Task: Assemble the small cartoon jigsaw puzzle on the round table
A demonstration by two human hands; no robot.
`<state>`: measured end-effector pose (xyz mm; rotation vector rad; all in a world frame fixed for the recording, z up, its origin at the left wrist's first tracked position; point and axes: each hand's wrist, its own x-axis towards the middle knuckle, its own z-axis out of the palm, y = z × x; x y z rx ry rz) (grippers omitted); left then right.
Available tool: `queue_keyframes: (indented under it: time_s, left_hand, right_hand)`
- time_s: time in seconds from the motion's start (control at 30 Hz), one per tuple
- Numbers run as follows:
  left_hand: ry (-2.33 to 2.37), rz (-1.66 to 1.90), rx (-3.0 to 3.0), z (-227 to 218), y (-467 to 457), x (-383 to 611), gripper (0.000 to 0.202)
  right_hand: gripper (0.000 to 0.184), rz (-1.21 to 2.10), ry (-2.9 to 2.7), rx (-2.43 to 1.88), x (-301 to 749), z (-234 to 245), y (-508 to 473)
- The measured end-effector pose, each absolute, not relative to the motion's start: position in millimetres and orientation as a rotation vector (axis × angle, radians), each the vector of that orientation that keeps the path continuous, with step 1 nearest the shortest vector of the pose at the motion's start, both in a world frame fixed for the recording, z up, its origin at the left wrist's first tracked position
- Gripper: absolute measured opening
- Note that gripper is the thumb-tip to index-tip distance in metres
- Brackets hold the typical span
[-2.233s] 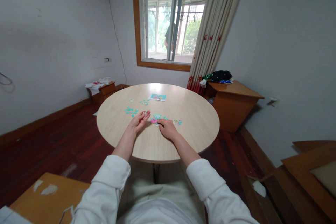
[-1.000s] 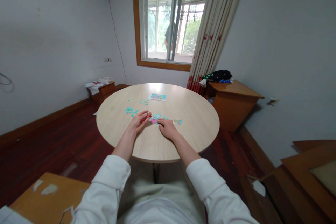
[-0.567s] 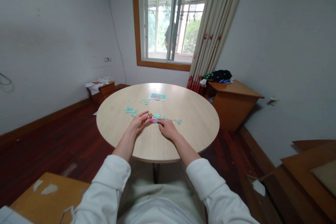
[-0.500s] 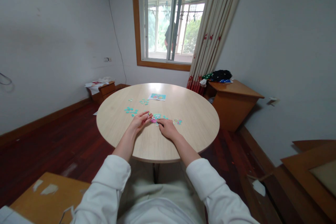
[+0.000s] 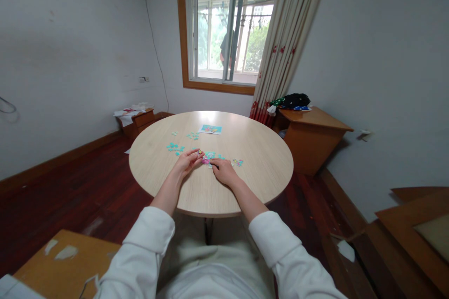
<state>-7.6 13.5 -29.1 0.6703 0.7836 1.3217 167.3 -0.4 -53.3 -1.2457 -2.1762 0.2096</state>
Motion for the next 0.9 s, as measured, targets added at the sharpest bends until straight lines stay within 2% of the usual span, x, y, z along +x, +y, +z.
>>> queue_keyframes:
  time_s: [0.9]
  left_hand:
    - [0.782, 1.322, 0.665, -28.2, 13.1, -6.9, 0.021]
  right_hand:
    - [0.031, 0.226, -2.172, -1.277, 166.8, -50.5, -2.5]
